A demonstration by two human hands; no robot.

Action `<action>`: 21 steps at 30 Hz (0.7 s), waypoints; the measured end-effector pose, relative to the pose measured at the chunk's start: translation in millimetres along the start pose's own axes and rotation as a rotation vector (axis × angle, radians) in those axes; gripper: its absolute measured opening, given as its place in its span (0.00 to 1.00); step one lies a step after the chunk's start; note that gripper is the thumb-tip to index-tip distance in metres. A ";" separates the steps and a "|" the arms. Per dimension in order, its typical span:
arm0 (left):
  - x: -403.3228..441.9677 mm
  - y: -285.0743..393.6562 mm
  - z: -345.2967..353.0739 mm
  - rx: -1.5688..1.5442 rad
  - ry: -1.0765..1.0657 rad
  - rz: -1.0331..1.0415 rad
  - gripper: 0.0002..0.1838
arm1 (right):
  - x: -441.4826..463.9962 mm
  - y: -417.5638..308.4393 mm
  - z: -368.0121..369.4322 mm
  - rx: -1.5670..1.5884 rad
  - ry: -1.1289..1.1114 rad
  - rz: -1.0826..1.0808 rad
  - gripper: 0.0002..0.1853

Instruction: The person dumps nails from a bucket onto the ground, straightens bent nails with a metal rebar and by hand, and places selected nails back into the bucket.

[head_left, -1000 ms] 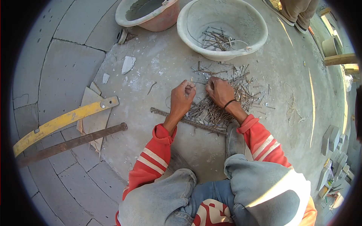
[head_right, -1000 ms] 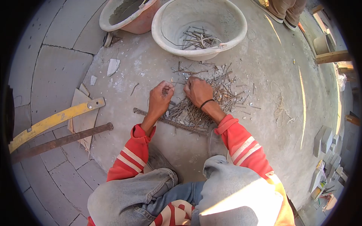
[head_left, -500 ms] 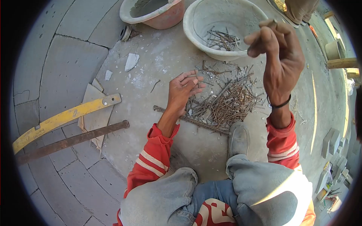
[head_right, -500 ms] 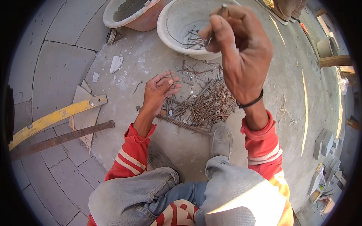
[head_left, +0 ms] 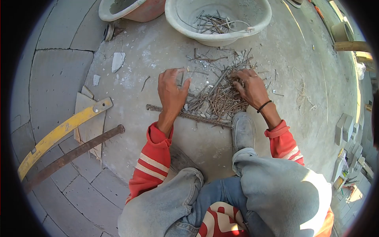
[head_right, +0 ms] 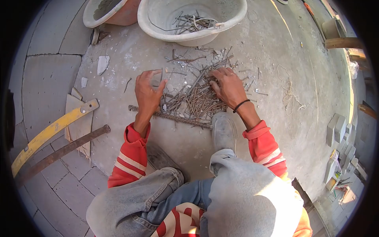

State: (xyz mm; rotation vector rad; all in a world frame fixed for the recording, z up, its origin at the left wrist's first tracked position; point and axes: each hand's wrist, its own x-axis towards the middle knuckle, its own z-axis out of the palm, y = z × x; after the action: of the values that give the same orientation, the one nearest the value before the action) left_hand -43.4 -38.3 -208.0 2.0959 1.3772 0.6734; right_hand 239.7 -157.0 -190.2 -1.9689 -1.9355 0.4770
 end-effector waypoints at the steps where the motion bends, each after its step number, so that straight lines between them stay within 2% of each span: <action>1: -3.3 16.4 2.1 -0.033 -0.097 0.118 0.23 | -8.6 -5.1 3.8 0.000 -0.007 0.006 0.19; 2: -7.3 29.9 6.8 -0.067 -0.190 0.239 0.23 | -17.2 -13.1 8.5 -0.095 -0.021 -0.027 0.22; 3: -16.2 40.0 14.8 -0.068 -0.195 0.234 0.23 | -23.1 -18.7 11.1 -0.187 -0.038 -0.062 0.25; 5: -33.8 53.8 27.5 -0.017 -0.421 0.417 0.25 | -27.8 -17.5 9.8 -0.194 -0.092 -0.036 0.28; 8: -35.8 46.7 32.7 0.137 -0.463 0.429 0.27 | -24.8 -17.8 -2.4 -0.189 -0.213 0.033 0.30; 11: -30.0 38.4 31.7 0.084 -0.467 0.446 0.25 | -22.1 -16.9 -10.7 -0.170 -0.337 0.059 0.27; 12: -27.1 36.3 30.3 0.084 -0.471 0.445 0.25 | -23.3 -14.8 -8.6 -0.167 -0.339 0.061 0.27; 14: -21.1 31.1 26.2 0.001 -0.468 0.395 0.16 | -27.5 -8.3 -0.7 -0.232 -0.235 -0.025 0.20; 15: -17.5 26.0 25.2 0.004 -0.473 0.393 0.16 | -29.0 -2.4 3.3 -0.227 -0.235 -0.024 0.20; 17: -10.8 14.4 22.8 -0.244 -0.359 0.196 0.09 | -32.7 9.5 9.0 -0.079 -0.121 0.035 0.16; 18: -7.7 9.0 18.2 -0.282 -0.294 0.105 0.05 | -32.1 8.5 3.8 -0.083 -0.137 0.079 0.16; 19: -4.1 -2.0 14.4 -0.280 -0.295 0.103 0.05 | -32.0 7.8 2.8 -0.081 -0.138 0.079 0.16; 21: 2.4 -16.8 2.5 -0.154 -0.176 0.100 0.05 | -33.4 6.3 2.8 -0.070 -0.088 0.211 0.14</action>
State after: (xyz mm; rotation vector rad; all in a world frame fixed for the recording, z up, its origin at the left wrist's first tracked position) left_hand -52.0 -30.8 -220.9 2.0578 1.0971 0.5991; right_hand 243.5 -190.5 -195.5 -2.2459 -1.8256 0.5659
